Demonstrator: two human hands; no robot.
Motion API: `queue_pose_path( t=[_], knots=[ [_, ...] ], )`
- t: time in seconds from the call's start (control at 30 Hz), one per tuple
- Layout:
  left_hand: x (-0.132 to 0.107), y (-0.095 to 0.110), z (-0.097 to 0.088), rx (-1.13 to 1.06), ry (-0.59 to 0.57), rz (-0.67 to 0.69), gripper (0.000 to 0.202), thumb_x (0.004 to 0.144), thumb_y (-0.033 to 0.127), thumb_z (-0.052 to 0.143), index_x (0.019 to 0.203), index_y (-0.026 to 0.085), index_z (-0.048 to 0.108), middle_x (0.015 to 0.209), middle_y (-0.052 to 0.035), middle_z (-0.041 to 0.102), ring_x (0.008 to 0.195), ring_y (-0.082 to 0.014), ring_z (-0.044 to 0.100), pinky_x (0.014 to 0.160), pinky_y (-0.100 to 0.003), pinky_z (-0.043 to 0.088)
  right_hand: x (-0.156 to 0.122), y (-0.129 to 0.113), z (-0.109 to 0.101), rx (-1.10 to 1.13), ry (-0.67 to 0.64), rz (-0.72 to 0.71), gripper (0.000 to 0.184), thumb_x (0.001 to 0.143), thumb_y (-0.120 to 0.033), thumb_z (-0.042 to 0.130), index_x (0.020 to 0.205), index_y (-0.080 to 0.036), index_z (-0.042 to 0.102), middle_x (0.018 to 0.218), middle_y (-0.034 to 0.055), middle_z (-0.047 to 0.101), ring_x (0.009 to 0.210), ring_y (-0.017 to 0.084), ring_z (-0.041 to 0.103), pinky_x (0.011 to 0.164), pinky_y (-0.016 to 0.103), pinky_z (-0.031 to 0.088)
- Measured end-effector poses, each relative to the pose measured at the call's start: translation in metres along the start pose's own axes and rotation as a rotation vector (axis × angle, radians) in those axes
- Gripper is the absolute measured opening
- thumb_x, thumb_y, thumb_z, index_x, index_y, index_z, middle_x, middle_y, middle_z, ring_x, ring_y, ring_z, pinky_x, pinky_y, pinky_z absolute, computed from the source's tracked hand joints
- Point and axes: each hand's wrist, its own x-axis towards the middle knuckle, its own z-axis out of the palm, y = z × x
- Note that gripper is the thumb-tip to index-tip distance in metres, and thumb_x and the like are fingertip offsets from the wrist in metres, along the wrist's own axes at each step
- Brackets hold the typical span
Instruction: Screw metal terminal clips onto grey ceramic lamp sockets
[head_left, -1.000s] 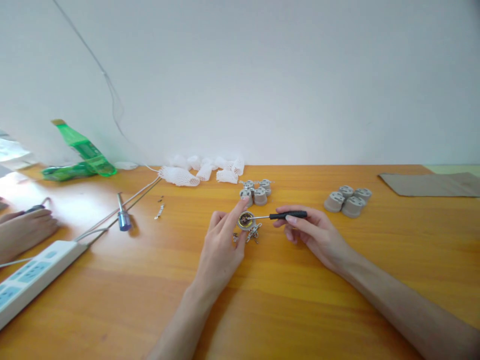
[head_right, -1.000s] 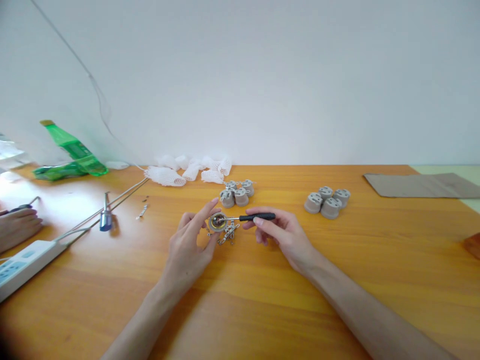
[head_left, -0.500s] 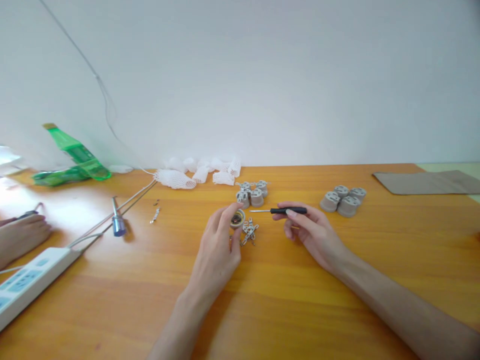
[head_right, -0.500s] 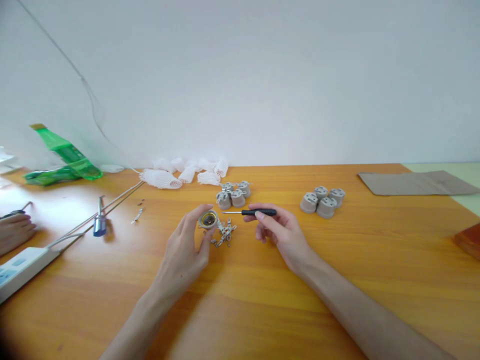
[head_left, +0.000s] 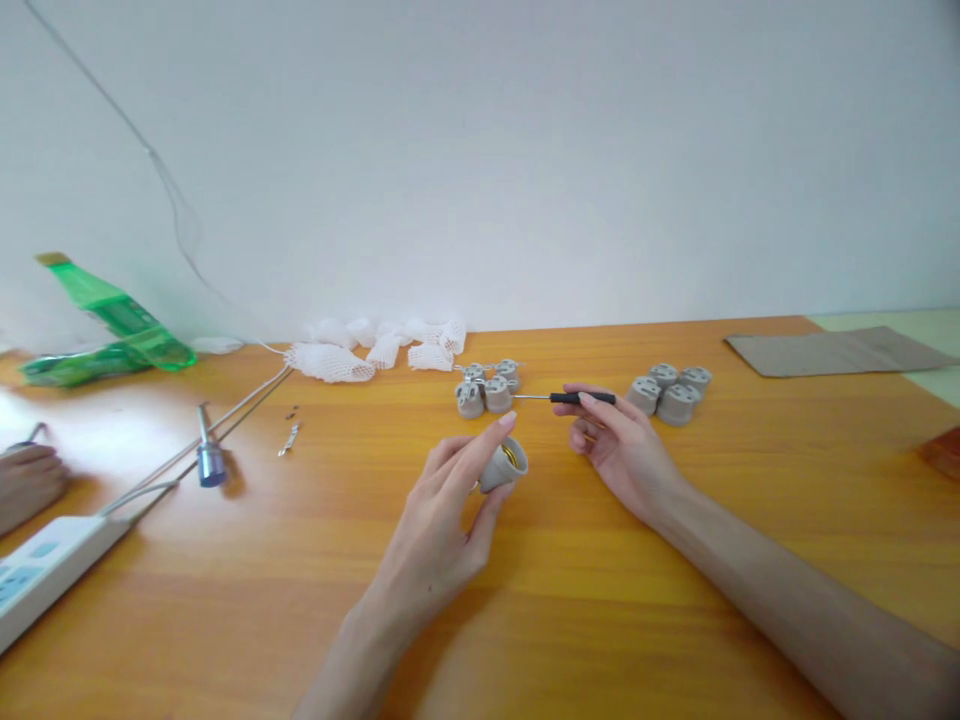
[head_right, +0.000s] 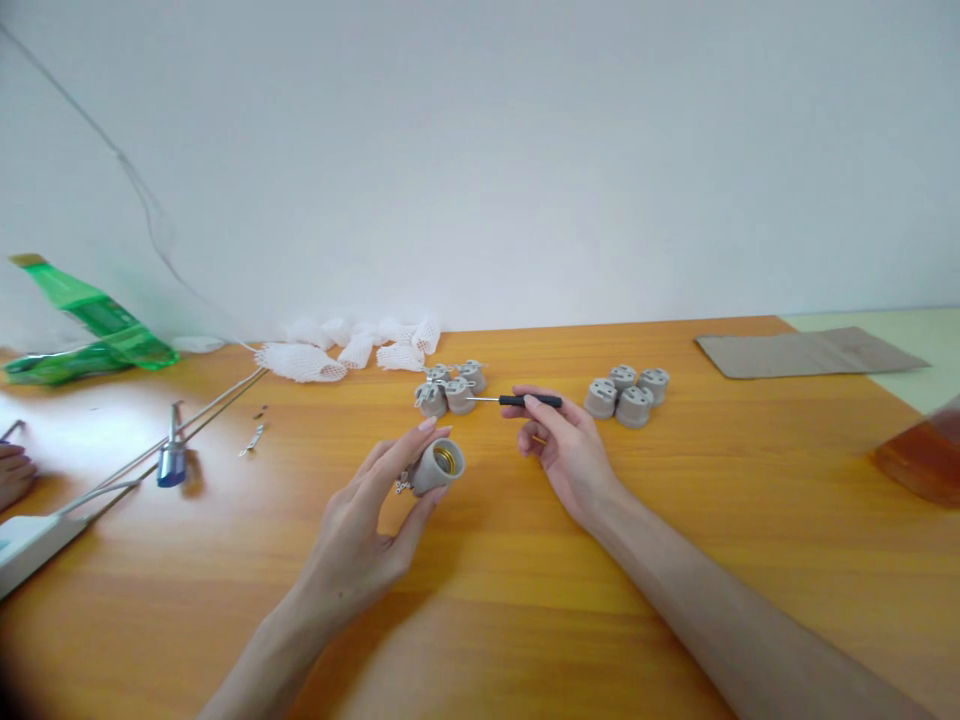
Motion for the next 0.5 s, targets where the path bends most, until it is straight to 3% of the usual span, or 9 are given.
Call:
queue_pose_path(
  t=[0.17, 0.5],
  knots=[
    [-0.0029, 0.001, 0.0095, -0.005, -0.165, 0.035, 0.065, 0.096, 0.011, 0.056, 0.153, 0.035, 0.036, 0.136, -0.0021, 0.065, 0.12, -0.0163, 0.06, 0.107, -0.033, 0.048, 0.0019, 0.001, -0.0005, 0.017, -0.01, -0.008, 0.021, 0.083, -0.03, 0.078, 0.101, -0.019, 0.077, 0.093, 0.0095, 0.079, 0.059, 0.009, 0.056, 0.055, 0.023, 0.041],
    [-0.0031, 0.0024, 0.0072, -0.037, -0.013, 0.036, 0.055, 0.091, 0.01, 0.065, 0.139, 0.032, 0.051, 0.128, -0.0015, 0.071, 0.118, -0.0158, 0.067, 0.109, -0.031, 0.05, 0.0028, -0.0006, 0.0015, 0.031, -0.009, 0.017, 0.024, 0.081, -0.033, 0.08, 0.1, -0.019, 0.078, 0.091, 0.0088, 0.079, 0.057, 0.009, 0.056, 0.055, 0.023, 0.042]
  ],
)
